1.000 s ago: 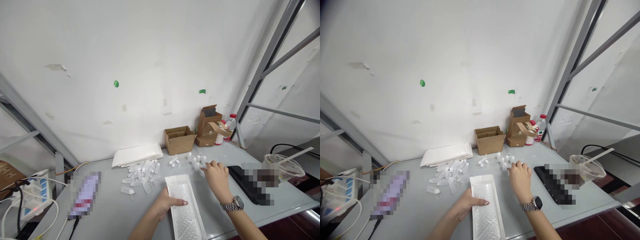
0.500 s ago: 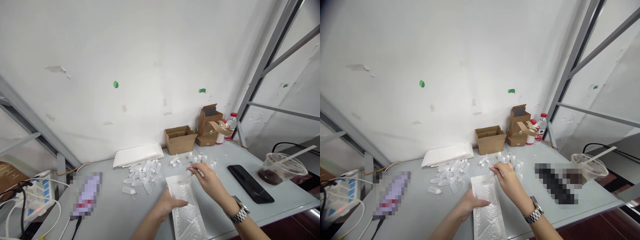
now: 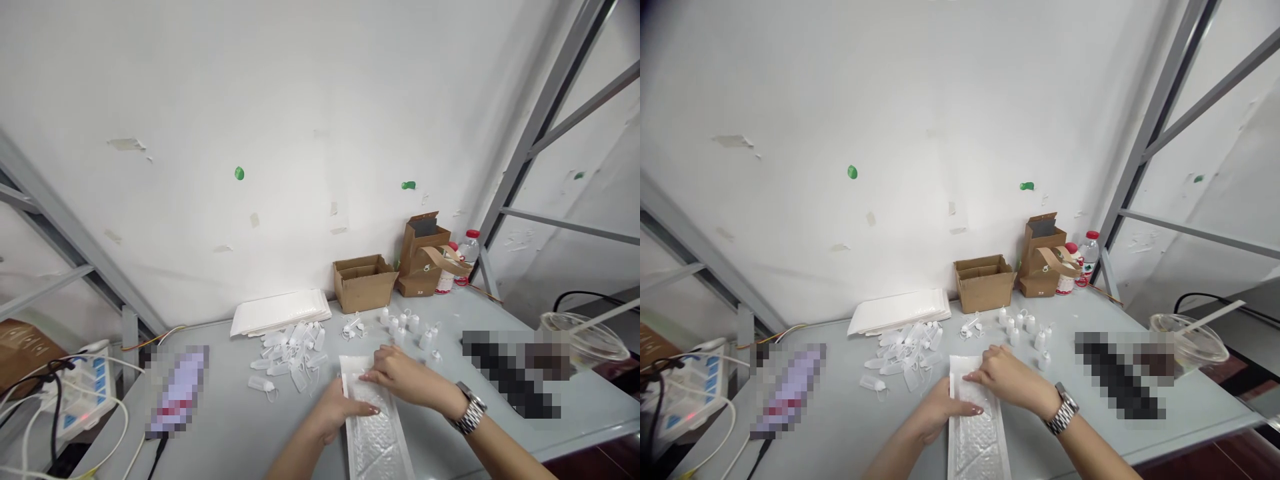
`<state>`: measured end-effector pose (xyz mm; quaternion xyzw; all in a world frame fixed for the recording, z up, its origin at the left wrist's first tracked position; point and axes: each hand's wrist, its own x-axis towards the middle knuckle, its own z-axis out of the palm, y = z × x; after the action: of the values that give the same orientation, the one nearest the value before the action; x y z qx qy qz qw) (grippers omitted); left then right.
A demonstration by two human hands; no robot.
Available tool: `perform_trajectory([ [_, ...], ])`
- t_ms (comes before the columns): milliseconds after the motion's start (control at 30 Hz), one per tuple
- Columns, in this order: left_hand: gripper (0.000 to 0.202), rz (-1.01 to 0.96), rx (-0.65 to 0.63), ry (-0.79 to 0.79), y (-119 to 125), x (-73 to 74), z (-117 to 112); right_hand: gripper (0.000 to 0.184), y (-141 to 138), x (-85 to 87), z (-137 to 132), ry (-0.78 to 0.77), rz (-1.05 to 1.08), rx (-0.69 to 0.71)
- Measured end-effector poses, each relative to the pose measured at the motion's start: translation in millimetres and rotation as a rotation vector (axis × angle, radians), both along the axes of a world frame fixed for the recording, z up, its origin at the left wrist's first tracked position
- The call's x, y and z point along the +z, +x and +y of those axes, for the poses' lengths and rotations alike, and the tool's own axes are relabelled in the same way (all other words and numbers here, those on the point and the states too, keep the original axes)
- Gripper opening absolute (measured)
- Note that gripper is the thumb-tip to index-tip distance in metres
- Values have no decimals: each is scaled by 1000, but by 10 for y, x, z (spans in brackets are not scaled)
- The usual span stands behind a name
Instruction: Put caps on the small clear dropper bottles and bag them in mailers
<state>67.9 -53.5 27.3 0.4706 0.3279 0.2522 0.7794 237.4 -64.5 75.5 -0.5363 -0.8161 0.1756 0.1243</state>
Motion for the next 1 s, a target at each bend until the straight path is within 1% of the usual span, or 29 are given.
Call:
perform_trajectory([
  [67,52,4,0,-2,-15,-1,16,39,-8,-57,-66,11,44,-24],
  [100,52,3,16,-3,-28,1,33,36,-2,-91,-89,40,97,-68],
  [167,51,-10,83,9,-70,31,83,35,22,-163,-119,151,256,-239],
  [200,51,-13,127,23,-98,70,110,39,34,-196,-132,199,344,-330],
  [233,50,-13,170,49,-128,128,132,45,39,-222,-150,210,429,-395],
  [267,49,1,206,76,-159,206,145,49,35,-237,-175,175,507,-414],
  [300,48,17,242,117,-187,301,144,53,19,-241,-207,97,576,-385],
  [367,45,77,319,239,-224,513,88,62,-45,-213,-290,-105,679,-245],
  [400,43,116,346,292,-231,613,35,67,-88,-189,-334,-182,712,-181],
  [433,42,138,382,328,-231,698,-29,71,-135,-164,-374,-228,734,-138],
  [500,42,184,396,359,-217,804,-163,74,-222,-130,-425,-257,753,-106],
  [567,53,204,368,406,-204,816,-262,74,-290,-130,-431,-263,765,-103],
  [633,67,185,321,448,-206,761,-303,76,-340,-160,-407,-266,780,-101],
  [700,74,156,290,467,-224,681,-294,78,-375,-197,-381,-260,794,-80],
  [800,67,185,310,457,-269,592,-248,80,-377,-228,-371,-244,784,-44],
  [900,48,245,382,396,-329,576,-216,81,-276,-213,-347,-204,784,-17],
  [933,42,264,409,375,-351,586,-212,77,-221,-193,-323,-188,819,0],
  [1000,38,313,433,329,-390,623,-217,64,-108,-117,-252,-159,974,-3],
])
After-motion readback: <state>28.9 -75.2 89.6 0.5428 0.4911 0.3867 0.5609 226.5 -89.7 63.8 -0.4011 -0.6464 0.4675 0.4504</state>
